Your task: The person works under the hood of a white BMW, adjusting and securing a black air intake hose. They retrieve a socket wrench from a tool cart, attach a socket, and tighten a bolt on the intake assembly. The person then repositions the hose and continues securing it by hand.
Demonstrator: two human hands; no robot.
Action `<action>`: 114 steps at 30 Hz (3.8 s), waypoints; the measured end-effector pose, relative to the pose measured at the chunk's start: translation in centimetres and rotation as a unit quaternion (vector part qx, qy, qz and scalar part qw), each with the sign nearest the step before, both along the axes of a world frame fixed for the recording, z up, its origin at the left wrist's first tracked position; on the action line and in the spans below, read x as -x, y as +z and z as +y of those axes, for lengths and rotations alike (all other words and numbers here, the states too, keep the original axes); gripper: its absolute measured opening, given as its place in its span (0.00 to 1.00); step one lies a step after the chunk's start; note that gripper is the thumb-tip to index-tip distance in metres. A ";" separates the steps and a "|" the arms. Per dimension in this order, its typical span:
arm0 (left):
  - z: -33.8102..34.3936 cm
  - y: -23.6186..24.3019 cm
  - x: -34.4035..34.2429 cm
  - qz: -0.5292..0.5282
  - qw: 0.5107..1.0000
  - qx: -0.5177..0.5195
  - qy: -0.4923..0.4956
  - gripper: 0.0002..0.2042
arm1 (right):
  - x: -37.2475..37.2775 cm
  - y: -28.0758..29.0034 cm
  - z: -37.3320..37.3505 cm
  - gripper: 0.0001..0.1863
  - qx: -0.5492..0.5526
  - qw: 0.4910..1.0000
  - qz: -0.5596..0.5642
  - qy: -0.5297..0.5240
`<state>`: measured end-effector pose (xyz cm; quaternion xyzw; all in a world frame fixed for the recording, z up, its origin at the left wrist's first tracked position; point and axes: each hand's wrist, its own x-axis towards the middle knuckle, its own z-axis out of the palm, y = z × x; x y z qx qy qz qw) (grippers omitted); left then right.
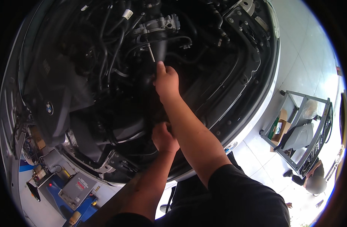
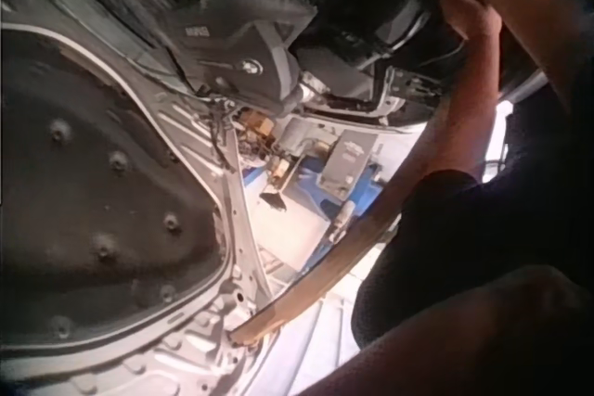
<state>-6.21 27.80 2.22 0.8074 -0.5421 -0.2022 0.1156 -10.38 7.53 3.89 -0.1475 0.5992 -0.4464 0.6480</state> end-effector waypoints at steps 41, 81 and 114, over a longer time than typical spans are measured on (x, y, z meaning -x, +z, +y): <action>-15.2 9.6 3.3 0.763 0.459 0.240 0.386 0.11 | 21.0 4.9 3.1 0.15 0.073 0.884 0.074 0.456; -23.1 -3.2 7.0 0.841 0.443 0.075 0.300 0.09 | 19.4 3.6 -1.6 0.17 -0.009 0.815 0.254 0.521; -26.7 -13.9 0.2 0.890 0.265 0.061 0.367 0.12 | 10.0 -8.0 -5.8 0.12 0.051 0.712 0.286 0.640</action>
